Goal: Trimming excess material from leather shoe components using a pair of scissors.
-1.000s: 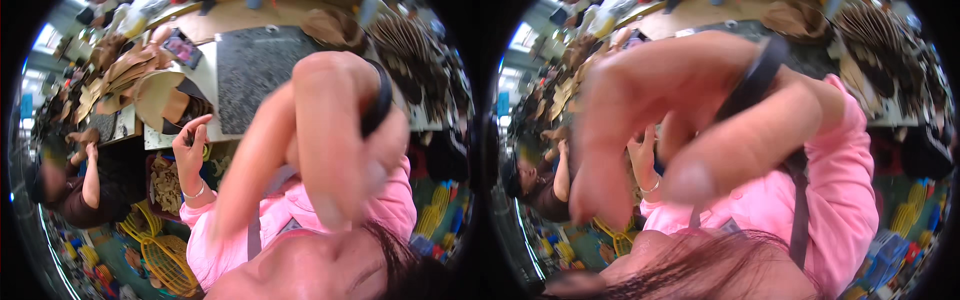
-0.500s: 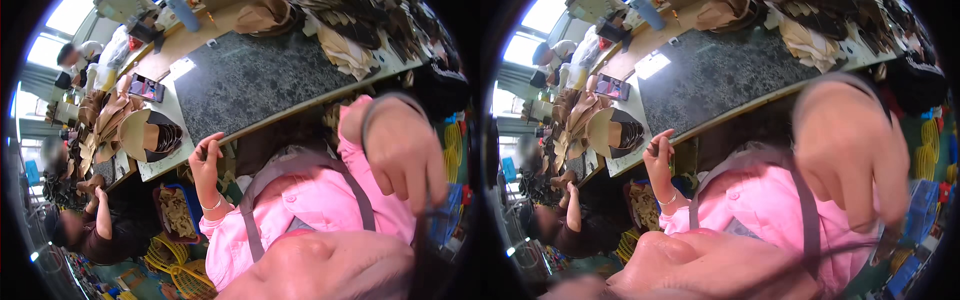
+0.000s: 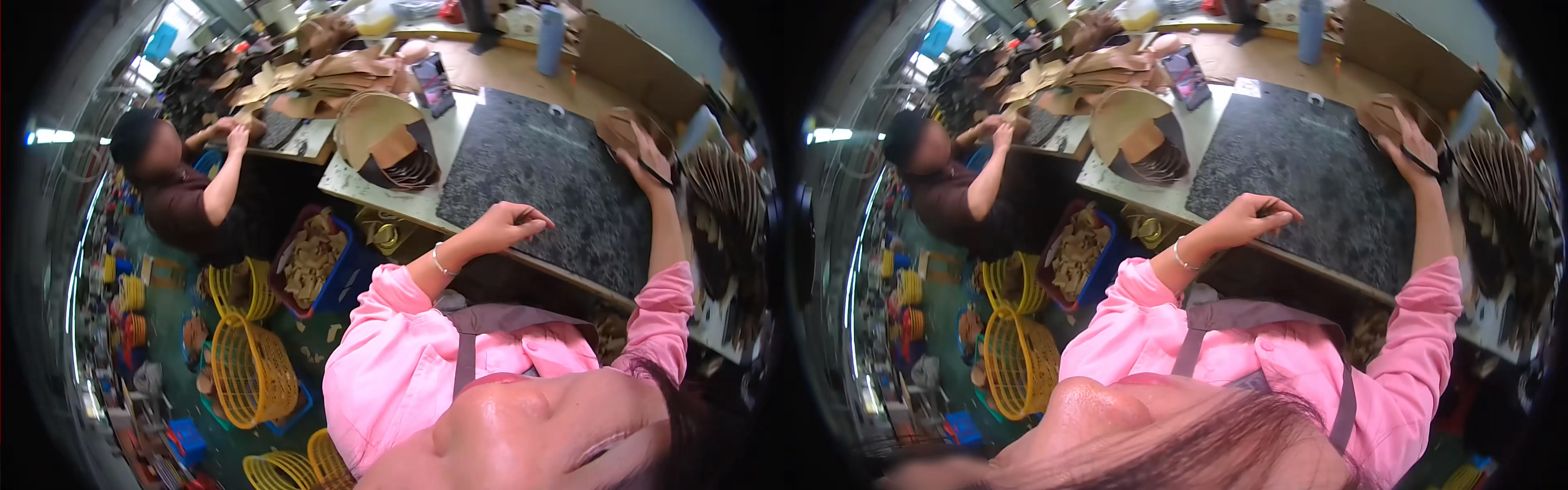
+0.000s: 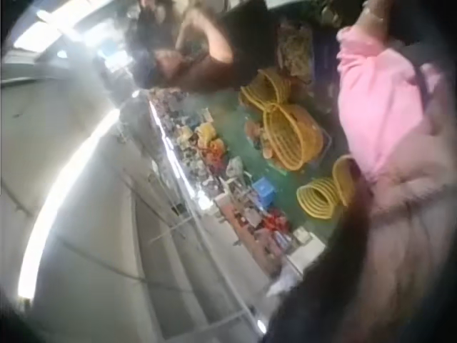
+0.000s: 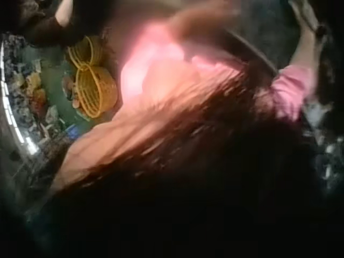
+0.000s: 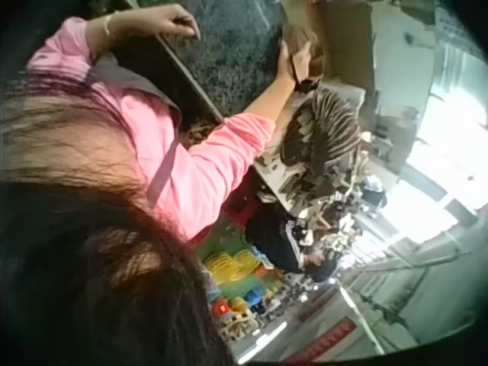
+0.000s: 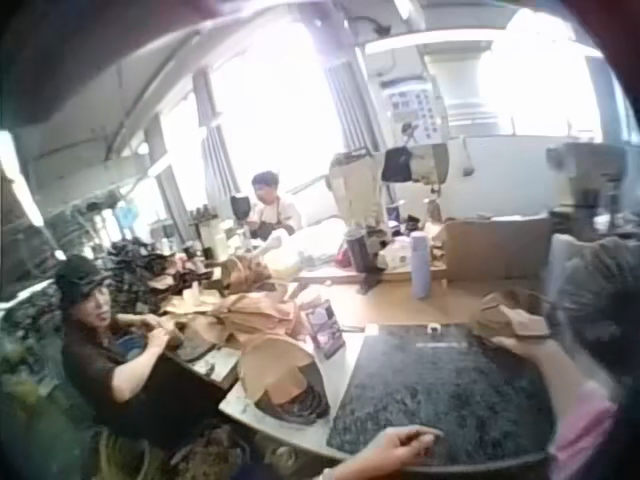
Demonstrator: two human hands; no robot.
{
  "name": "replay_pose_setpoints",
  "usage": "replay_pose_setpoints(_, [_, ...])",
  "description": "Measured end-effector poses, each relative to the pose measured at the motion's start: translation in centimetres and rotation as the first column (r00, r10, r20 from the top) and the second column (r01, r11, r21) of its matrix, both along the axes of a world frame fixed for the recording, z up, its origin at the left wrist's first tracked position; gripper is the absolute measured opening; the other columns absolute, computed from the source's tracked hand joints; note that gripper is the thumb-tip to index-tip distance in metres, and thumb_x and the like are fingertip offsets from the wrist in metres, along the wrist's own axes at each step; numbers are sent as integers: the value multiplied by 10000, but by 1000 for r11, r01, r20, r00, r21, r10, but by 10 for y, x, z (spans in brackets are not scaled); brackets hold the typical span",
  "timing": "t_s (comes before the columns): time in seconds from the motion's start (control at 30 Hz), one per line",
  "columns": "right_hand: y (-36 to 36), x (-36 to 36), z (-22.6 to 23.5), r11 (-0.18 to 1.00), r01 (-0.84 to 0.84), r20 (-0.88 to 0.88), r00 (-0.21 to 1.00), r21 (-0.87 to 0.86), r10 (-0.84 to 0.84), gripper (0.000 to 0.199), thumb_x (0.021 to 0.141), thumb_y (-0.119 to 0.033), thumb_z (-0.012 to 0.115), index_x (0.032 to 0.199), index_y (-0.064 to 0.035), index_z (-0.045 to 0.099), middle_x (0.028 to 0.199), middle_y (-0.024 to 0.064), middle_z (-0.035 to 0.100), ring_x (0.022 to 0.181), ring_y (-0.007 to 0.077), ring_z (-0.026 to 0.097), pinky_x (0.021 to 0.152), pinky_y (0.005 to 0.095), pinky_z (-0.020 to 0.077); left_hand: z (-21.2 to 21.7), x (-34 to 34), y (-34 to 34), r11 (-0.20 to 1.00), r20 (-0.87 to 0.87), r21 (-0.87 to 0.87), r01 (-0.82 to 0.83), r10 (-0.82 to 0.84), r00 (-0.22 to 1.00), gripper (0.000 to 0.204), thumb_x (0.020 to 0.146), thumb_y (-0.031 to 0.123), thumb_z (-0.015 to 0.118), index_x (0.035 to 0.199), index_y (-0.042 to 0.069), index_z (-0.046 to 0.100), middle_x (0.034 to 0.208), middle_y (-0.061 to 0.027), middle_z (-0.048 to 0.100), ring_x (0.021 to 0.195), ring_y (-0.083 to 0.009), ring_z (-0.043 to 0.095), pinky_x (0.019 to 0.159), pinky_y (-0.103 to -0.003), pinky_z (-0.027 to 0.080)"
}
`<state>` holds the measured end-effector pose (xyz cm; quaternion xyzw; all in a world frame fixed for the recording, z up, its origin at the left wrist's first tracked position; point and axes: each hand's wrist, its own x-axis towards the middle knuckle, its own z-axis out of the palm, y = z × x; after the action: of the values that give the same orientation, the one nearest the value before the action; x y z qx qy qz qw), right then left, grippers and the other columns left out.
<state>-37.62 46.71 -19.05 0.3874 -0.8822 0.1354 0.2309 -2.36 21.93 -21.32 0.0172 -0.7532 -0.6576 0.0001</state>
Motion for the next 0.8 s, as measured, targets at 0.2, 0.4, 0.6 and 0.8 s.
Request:
replay_pose_setpoints(0.2, [8,-1,-36,985,1,-66,998,173,11,501,962,-203,707,1458,-165,647,1105,108,707,969,356,746,800,467,618,-14,-93,-26,988,94,130,-86,75,993,357,1058,284,684,1332,71,762,966,-12,757,794,-74,594,723,-277,499])
replay_pose_setpoints(0.4, [13,56,-26,993,-47,9,999,110,47,682,946,-243,765,1587,-221,533,1365,87,694,1047,364,748,831,479,626,-51,-266,-4,943,273,300,-145,61,960,465,1010,470,712,1224,63,779,967,-49,763,711,-112,580,620,-325,489])
replay_pose_setpoints(0.6, [30,76,-48,995,-3,-192,981,96,21,415,1023,-219,694,1428,-134,663,1385,85,689,911,351,770,780,445,629,-27,-298,48,869,-72,-298,-395,392,917,512,930,436,773,1117,-40,763,1189,-287,757,1199,-428,722,1026,-481,578])
replay_pose_setpoints(0.8, [1,92,-20,999,-37,-88,995,32,39,231,1030,-171,661,1236,-87,720,1160,98,682,872,351,749,743,443,612,-7,-306,41,781,-35,-442,-442,477,878,452,860,352,807,1108,-24,776,1180,-289,759,1152,-449,724,1021,-500,581])
